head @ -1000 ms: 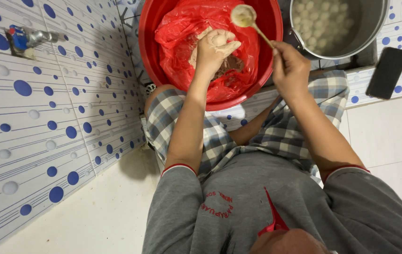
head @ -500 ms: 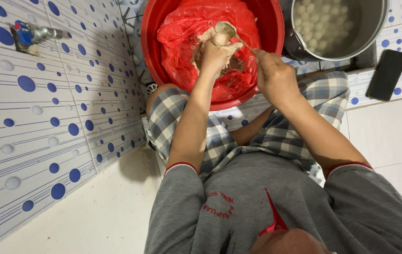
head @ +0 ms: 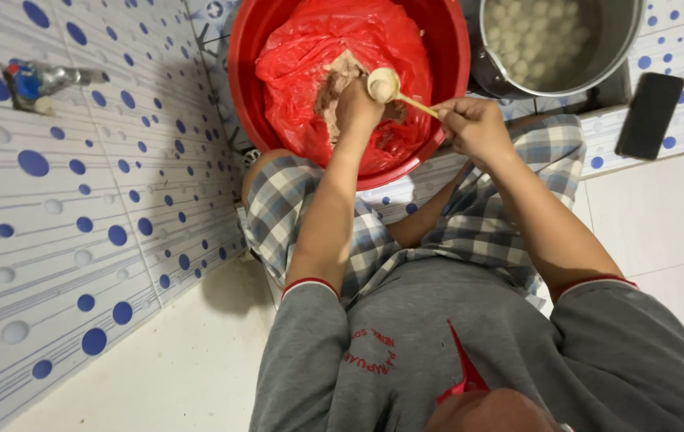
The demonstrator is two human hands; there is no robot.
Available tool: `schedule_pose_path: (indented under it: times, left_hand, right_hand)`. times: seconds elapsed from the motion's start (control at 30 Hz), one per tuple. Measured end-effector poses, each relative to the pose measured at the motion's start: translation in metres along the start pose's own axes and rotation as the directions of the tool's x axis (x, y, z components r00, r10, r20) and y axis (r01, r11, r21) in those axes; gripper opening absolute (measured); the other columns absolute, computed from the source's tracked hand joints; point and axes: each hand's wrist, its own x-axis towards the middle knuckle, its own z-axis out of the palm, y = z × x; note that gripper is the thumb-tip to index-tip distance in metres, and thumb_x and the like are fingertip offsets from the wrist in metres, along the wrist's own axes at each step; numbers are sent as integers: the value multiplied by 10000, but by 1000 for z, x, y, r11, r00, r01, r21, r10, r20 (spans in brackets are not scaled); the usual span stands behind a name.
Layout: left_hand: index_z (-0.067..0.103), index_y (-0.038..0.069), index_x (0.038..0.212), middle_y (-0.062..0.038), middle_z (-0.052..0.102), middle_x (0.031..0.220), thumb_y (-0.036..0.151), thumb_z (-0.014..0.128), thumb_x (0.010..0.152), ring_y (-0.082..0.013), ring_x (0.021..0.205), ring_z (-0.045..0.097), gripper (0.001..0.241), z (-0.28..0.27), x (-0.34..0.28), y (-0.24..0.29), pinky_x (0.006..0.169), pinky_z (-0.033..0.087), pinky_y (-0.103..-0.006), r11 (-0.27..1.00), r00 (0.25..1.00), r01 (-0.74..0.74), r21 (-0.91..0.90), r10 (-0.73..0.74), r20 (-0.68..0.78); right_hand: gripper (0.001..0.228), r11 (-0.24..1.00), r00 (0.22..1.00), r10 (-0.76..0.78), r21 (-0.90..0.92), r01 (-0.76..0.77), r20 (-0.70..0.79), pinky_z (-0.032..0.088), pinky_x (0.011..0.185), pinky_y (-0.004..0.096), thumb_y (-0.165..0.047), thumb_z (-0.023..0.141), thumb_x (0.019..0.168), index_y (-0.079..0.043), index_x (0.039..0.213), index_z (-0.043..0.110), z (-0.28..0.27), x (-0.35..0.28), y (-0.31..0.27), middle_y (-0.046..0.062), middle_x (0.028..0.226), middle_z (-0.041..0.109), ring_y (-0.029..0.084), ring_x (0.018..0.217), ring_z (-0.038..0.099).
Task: Forming meatballs from dough using a spoon and dropping them into a pot of water
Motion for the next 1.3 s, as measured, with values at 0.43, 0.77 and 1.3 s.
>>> schedule_pose_path:
  times: [0.43,0.77,1.3]
  left_hand:
    - [769,169,1001,-128,762,1062,180,579,797,-411,1018,696,279,24,18,-16,822,545,-505,981,990,26,190,-52,133]
    - [590,130,703,-56,642,693,18,625,823,-244,640,611,168,40,29,-52,477,431,-422,991,995,95,91,-98,32]
    - [566,69,1346,-227,720,1114,148,799,822,-404,1167,637,578,93,65,-123,944,552,-479,828,955,-8,561,-161,250]
  right_hand:
    - [221,488,710,-681,-834,258,-179,516,694,477,-94,630,972,-10,1048,819,-220,125,110,212,925,777,378,857,741]
    - [234,516,647,-702,-839,174,-298,518,754,482,-31,592,945,-14,1063,794,-241,183,145,223,922,770,430,853,716]
    - [229,452,467,-833,-852,266,-296,542,728,439,-48,578,975,-38,1102,768,-214,151,115,170,925,783,369,817,732]
